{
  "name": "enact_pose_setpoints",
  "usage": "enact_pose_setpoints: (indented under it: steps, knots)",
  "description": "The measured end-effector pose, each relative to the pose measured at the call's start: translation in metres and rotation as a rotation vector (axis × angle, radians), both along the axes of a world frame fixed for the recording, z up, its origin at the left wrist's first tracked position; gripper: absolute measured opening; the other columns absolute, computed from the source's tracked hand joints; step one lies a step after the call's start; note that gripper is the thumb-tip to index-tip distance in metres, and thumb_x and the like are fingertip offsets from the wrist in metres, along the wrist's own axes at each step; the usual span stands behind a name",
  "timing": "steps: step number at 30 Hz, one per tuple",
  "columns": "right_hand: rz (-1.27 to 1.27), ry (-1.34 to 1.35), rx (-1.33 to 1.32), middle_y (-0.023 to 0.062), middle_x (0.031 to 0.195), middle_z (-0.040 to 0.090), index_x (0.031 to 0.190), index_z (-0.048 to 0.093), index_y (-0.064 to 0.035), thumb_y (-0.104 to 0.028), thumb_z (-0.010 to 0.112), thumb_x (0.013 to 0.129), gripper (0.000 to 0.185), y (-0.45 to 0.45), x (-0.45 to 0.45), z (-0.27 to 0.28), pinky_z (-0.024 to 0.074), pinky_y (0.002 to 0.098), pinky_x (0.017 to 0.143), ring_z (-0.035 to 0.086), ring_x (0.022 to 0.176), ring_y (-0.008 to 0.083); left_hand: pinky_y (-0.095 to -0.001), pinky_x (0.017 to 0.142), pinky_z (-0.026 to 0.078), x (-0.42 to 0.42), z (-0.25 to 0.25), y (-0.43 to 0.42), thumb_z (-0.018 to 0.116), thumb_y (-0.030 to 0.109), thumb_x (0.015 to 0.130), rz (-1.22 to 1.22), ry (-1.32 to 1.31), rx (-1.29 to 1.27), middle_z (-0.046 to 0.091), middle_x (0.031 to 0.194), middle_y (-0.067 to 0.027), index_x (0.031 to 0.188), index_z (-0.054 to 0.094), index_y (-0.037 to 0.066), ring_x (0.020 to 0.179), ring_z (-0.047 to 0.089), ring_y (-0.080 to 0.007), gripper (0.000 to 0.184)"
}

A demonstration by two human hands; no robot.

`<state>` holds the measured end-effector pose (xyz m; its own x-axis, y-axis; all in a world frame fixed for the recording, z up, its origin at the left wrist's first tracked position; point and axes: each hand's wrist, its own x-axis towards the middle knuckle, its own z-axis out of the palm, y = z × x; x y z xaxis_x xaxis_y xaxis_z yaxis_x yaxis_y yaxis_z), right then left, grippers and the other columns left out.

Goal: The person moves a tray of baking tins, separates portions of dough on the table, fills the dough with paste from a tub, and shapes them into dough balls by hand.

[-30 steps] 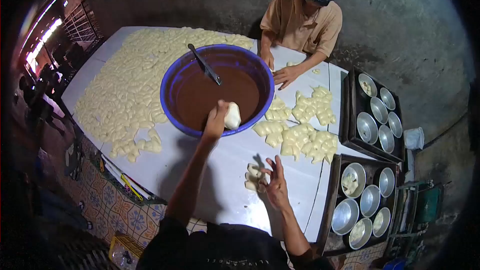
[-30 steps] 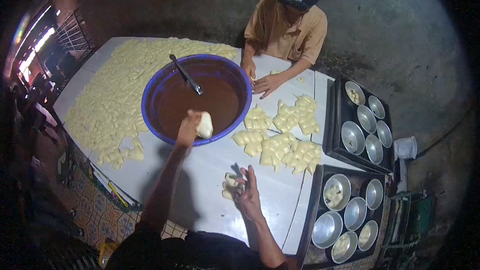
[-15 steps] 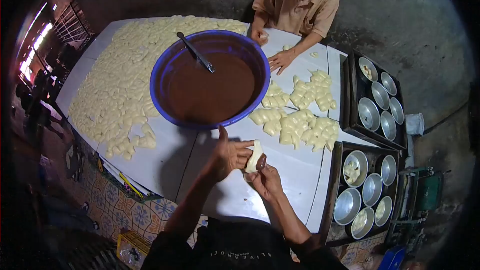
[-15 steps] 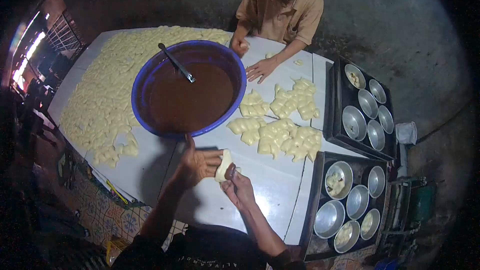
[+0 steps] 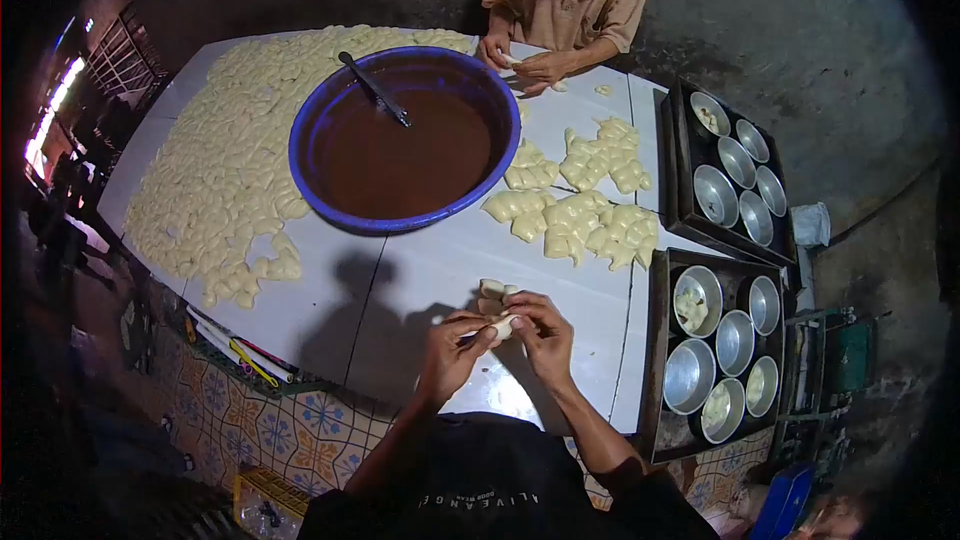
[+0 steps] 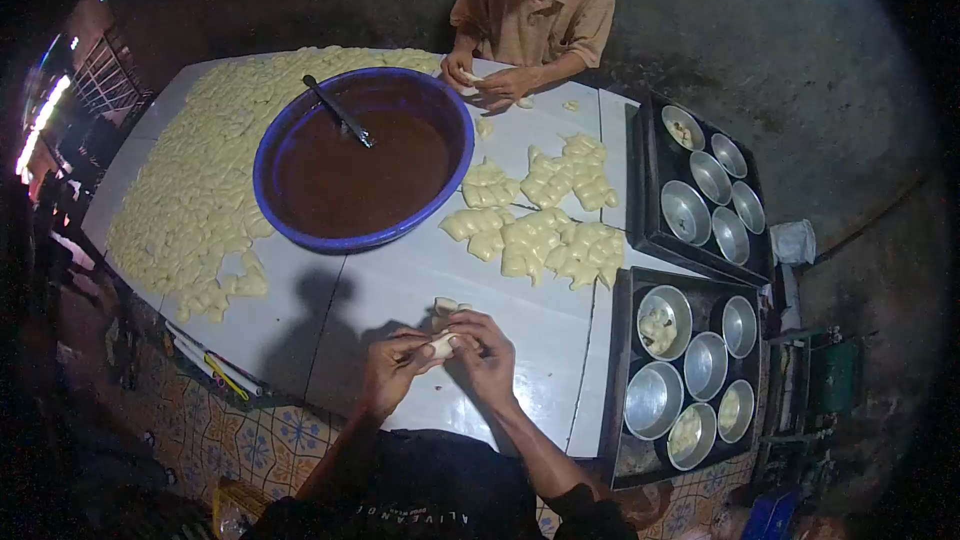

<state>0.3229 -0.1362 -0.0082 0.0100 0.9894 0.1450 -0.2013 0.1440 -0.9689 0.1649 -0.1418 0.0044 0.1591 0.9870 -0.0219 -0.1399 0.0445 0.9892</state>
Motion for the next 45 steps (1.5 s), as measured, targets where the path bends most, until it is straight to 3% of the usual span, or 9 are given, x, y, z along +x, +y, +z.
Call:
enact_pose_setpoints:
  steps: [7,11,15,17,21,28,33,39,45]
  knots:
    - [0.217,-0.446,0.017,0.009,0.102,0.066,0.116,0.064,-0.002,-0.009,0.065,0.087,0.03,-0.01,-0.002,-0.009,0.0484,0.0303,0.086,0.063,0.098,0.0195,-0.022,0.059,0.05,0.006,-0.016,-0.017,0.068,0.004,0.086,0.244,-0.139,-0.219,0.062,0.089,-0.0048,0.094,0.061,-0.002,0.073,0.06,-0.0072,0.012]
    - [0.281,-0.42,-0.076,0.0088,0.112,0.064,0.131,0.052,-0.0035,-0.011,0.062,0.09,0.042,0.002,-0.004,-0.021,0.0497,0.0272,0.07,0.061,0.091,0.0124,-0.0237,0.069,0.054,-0.008,-0.036,-0.024,0.065,-0.005,0.083,0.156,0.017,0.104,0.059,0.097,-0.0076,0.107,0.051,0.0,0.094,0.06,-0.0123,0.028]
    - [1.067,-0.123,-0.572,0.0108,0.119,0.057,0.142,0.037,-0.0094,-0.002,0.059,0.087,0.06,0.027,0.008,-0.014,0.051,0.0304,0.077,0.059,0.105,0.0204,-0.0301,0.086,0.051,-0.026,-0.024,-0.025,0.063,-0.013,0.078,0.006,-0.402,0.033,0.048,0.113,-0.0099,0.115,0.043,0.001,0.098,0.06,-0.0157,0.045]
    - [0.922,-0.519,-0.025,0.0105,0.117,0.058,0.141,0.039,-0.0095,0.005,0.061,0.079,0.068,0.049,-0.003,-0.002,0.0486,0.0357,0.089,0.055,0.112,0.0252,-0.0323,0.09,0.047,-0.035,-0.022,-0.023,0.057,-0.008,0.082,0.268,-0.15,0.106,0.047,0.109,-0.0087,0.113,0.044,0.001,0.107,0.055,-0.019,0.035]
    - [0.883,-0.786,0.104,0.0091,0.1,0.061,0.141,0.037,-0.0088,0.014,0.052,0.061,0.084,0.107,-0.033,-0.023,0.0455,0.0378,0.088,0.058,0.1,0.0269,-0.0309,0.09,0.041,-0.03,-0.04,0.01,0.05,0.009,0.093,0.52,0.065,0.073,0.052,0.105,-0.0079,0.113,0.047,0.002,0.105,0.053,-0.0165,0.022]
    - [0.618,-1.072,0.35,0.0123,0.128,0.053,0.138,0.04,-0.0089,-0.009,0.06,0.077,0.064,0.099,0.011,-0.002,0.0299,0.0464,0.102,0.046,0.122,0.0259,-0.035,0.094,0.045,-0.006,-0.074,0.036,0.037,0.025,0.102,0.344,-0.096,-0.252,0.056,0.115,-0.0152,0.141,0.03,-0.001,0.104,0.055,-0.0226,0.046]
    - [0.551,-1.467,0.461,0.0186,0.148,0.027,0.145,0.033,-0.0322,-0.051,0.07,0.075,0.082,0.054,0.033,-0.042,0.0299,0.0544,0.104,0.026,0.134,0.0435,-0.0333,0.086,0.048,0.009,-0.089,0.03,0.038,0.02,0.1,0.377,-0.126,-0.2,0.057,0.113,-0.0151,0.129,0.04,-0.002,0.101,0.057,-0.0217,0.037]
    - [0.032,-0.956,0.3,0.0125,0.116,0.055,0.112,0.064,-0.015,-0.023,0.065,0.085,0.029,0.057,-0.004,-0.09,0.044,0.0385,0.091,0.052,0.102,0.032,-0.0364,0.087,0.047,0.002,-0.143,0.068,0.044,0.036,0.096,0.33,-0.249,-0.258,0.055,0.116,-0.0168,0.134,0.037,0.008,0.099,0.058,-0.0262,0.047]
    - [-0.046,0.609,-0.325,0.0041,0.126,0.052,0.146,0.031,-0.0059,-0.02,0.057,0.095,0.059,-0.032,0.082,-0.045,0.0412,0.0251,0.094,0.052,0.108,0.0116,-0.0425,0.096,0.045,0.03,-0.029,0.034,0.045,0.04,0.097,0.138,-0.281,-0.017,0.062,0.107,-0.0175,0.129,0.046,0.005,0.1,0.06,-0.03,0.047]
